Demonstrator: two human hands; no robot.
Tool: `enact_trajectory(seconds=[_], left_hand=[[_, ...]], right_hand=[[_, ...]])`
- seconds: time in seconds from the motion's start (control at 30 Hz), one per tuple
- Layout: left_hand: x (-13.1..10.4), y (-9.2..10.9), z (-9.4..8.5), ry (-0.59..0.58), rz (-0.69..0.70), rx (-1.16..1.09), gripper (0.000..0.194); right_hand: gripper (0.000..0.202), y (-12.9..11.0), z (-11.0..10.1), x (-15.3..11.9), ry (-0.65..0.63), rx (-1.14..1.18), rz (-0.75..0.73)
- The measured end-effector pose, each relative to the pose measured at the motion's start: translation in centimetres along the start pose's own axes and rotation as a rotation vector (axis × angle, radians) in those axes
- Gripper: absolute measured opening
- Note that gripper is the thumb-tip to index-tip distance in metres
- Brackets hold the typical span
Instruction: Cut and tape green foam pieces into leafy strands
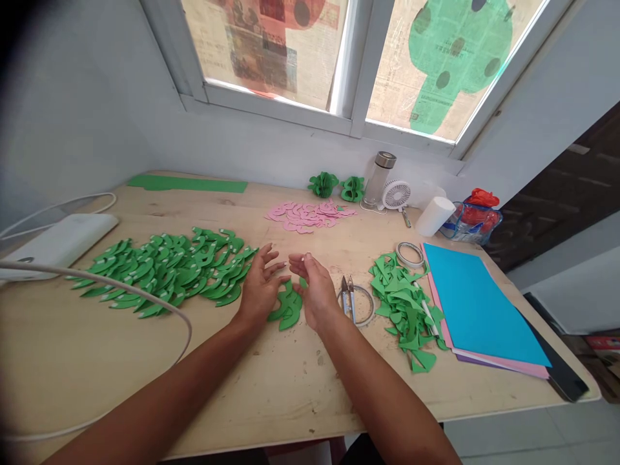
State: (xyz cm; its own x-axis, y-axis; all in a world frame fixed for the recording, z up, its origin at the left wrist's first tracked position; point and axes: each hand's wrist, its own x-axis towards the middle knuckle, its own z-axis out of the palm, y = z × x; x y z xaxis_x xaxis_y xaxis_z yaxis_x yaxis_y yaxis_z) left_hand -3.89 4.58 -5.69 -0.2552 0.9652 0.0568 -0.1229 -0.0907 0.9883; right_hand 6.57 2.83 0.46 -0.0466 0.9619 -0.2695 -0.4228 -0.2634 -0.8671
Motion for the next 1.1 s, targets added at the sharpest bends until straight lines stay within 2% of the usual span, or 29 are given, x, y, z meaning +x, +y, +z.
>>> enact_trajectory(seconds=[0.27,0.63,0.97,1.1], left_hand=[[-0.1,-0.1,0.1,0.047,-0.004,-0.037,0.073],[0.2,-0.3,-0.2,0.053,-0.006,-0.068,0.073],[0.4,0.0,0.0,0.073,-0.035,-0.111,0.073],[0.4,0.6,-0.1,0.079,0.048,-0.106,0.070]], right_hand=[[0.031,1.1,-0.1,0.2,-0.057,0.116,-0.028],[0.047,2.5,-0.5,0.4,-0.176,-0.113,-0.168],[0.049,3.3,-0.8,0.9,-0.109,-0.120,-0.190],[0.048,3.4,-1.2,1.3,-0.082,-0.124,-0.235]])
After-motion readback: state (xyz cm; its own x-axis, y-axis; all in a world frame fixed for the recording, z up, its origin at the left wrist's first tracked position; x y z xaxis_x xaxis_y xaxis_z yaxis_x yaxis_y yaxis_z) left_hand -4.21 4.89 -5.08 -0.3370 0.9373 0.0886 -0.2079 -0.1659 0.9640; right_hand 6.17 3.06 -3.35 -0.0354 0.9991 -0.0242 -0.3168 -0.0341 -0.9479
